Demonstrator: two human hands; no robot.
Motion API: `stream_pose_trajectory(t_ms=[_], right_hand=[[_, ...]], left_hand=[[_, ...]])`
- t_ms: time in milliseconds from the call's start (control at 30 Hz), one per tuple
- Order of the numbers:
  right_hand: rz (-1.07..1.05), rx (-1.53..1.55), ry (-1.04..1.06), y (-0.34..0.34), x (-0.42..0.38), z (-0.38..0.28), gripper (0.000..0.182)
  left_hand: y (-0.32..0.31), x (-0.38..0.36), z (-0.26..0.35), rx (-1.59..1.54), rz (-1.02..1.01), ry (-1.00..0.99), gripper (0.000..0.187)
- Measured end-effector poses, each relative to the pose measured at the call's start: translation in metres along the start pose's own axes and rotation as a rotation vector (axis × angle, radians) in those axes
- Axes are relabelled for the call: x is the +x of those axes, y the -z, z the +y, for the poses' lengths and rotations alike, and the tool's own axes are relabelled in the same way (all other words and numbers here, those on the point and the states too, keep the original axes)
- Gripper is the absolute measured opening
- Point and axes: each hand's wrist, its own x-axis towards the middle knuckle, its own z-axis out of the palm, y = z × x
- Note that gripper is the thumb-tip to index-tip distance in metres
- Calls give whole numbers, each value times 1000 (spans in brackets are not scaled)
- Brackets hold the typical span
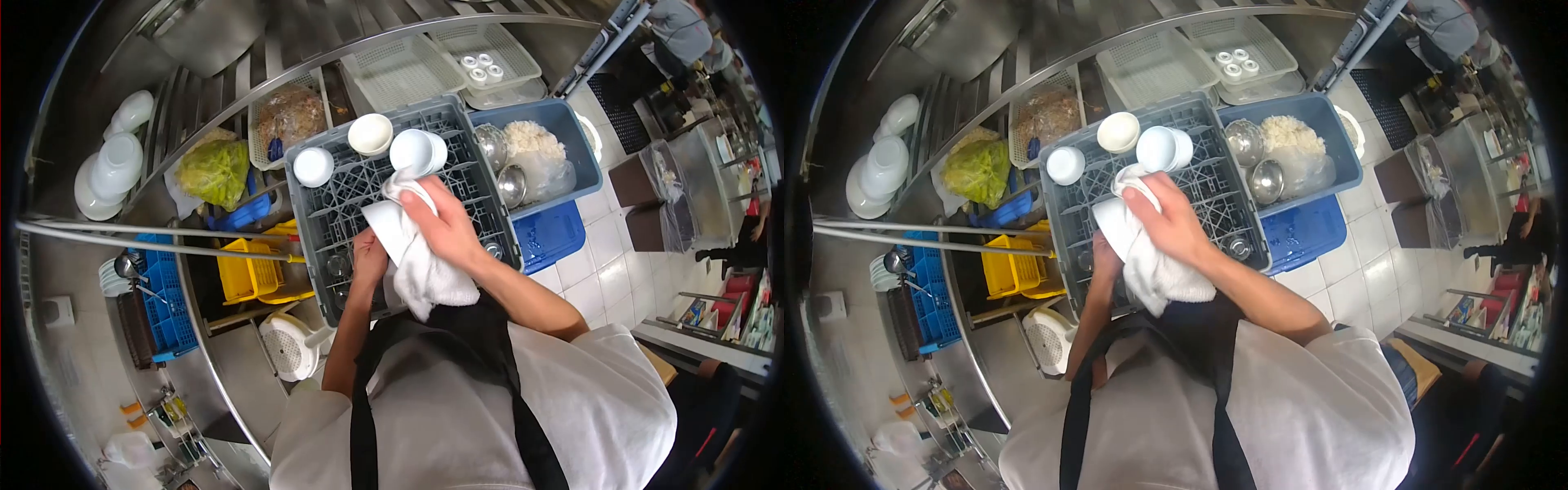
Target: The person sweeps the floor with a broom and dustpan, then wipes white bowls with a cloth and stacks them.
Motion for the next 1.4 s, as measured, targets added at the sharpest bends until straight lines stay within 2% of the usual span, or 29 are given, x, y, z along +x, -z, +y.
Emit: stream_pose_trajectory(t_ms=[67,133,167,200,267,300,367,467,533,667,700,733,800,833,867,933,967,1000,1033,1067,1100,1133,1167,1233,1300,1400], right_hand=[[-79,536,-334,0,6,23,35],[24,235,-539,14,-1,79,38],[-134,316,-607,34,-4,72,36],[-221,271,-595,50,-9,56,33],[-207,304,-623,75,-24,59,40],[-198,300,-627,84,-31,62,40],[-56,279,-549,98,-40,66,36],[46,327,-615,104,-50,55,33],[56,247,-583,103,-56,48,29],[5,298,-634,99,-60,53,21],[13,305,-664,97,-57,48,21],[18,312,-696,93,-55,46,20],[-48,310,-712,98,-47,41,20],[-73,155,-629,102,-42,31,24],[-99,6,-539,104,-35,16,28],[80,86,-507,110,-29,9,28],[129,247,-486,112,-26,-2,30],[182,405,-469,112,-23,-14,33],[176,411,-477,110,-21,-5,33],[179,343,-410,105,-19,13,37],[181,271,-337,102,-19,36,40],[107,51,-361,99,-20,72,44],[64,-159,-290,89,-24,100,47],[-60,-483,-198,72,-36,145,54],[-136,-781,-142,56,-47,153,58],[-178,-891,-88,46,-58,132,55]], left_hand=[[-5,11,-2,74,-7,2,29],[8,38,-36,7,35,75,35],[9,49,-37,36,78,173,41],[8,60,-34,109,105,206,46],[8,84,-38,333,144,138,42],[9,98,-41,423,122,204,53],[-1,114,-43,440,151,170,54],[-7,150,-68,493,165,109,57],[-13,164,-74,487,127,168,58],[-18,179,-85,719,84,160,74],[-19,179,-77,858,65,161,86],[-17,183,-67,861,78,167,86],[-8,190,-53,944,-125,384,91],[-2,189,-45,894,-111,436,93],[8,189,-34,943,-150,398,91],[42,194,-18,1151,-113,181,87],[53,190,-4,1184,97,-21,72],[58,178,25,1017,254,90,53],[82,187,12,1098,400,-150,44],[99,191,10,1263,438,-234,58],[101,191,20,1314,411,-98,69],[101,192,29,1357,384,36,81],[106,195,27,1353,390,37,81],[119,206,12,1401,163,280,102],[128,208,1,1379,200,239,107],[127,208,-1,1371,223,217,116]])
